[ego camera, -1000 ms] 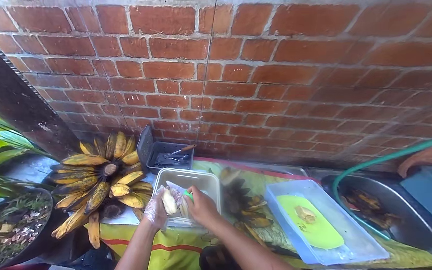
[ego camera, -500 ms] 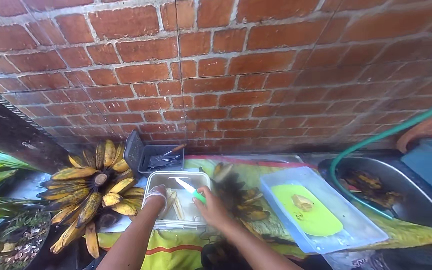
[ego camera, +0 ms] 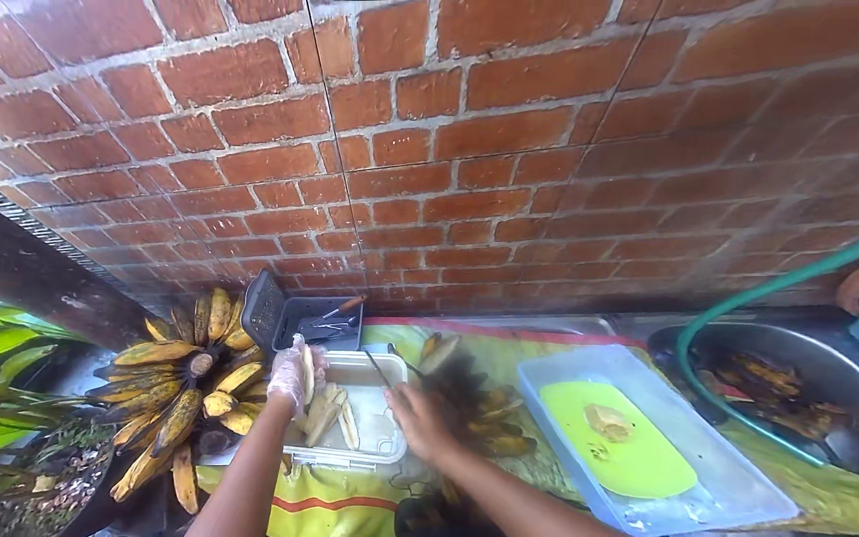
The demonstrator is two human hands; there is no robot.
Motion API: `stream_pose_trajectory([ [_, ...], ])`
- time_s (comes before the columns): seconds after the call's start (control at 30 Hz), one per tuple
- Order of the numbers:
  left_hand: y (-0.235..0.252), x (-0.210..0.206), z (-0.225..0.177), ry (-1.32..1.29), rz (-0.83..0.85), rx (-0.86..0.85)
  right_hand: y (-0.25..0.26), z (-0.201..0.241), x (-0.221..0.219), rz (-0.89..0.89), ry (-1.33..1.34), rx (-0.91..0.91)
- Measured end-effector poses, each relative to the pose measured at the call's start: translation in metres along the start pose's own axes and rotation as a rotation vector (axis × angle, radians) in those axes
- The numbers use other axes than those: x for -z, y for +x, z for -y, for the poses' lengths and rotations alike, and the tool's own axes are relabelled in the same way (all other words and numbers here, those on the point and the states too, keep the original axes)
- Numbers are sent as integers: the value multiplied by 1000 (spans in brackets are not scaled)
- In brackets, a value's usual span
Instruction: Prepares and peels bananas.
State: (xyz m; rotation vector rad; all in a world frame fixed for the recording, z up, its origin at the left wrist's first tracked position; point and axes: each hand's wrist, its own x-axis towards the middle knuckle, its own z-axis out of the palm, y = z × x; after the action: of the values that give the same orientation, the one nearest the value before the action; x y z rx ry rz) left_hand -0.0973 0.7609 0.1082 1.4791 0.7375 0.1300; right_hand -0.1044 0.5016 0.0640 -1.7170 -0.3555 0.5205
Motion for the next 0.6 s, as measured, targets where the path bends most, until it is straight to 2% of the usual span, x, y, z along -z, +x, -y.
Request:
stream_pose_trajectory([
  [0.1, -28, -19, -24, -607, 22, -12, 3, 24, -21, 64, 179, 24],
  [0.17, -45, -33, -36, -805, 9, -60, 5, 48, -34, 95, 225, 107],
  [0.23, -57, -43, -43, -804, -35, -98, 11, 68, -44, 104, 225, 185],
  [0.33, -51, -38, -29, -494, -133, -202, 27, 81, -55, 112, 176, 218],
  [0.43, -47, -28, -25, -297, -303, -185, 33, 91, -60, 113, 80, 239],
  [0.6, -52, -12, -22, -652, -172, -170, 19, 97, -61, 186, 67, 432],
])
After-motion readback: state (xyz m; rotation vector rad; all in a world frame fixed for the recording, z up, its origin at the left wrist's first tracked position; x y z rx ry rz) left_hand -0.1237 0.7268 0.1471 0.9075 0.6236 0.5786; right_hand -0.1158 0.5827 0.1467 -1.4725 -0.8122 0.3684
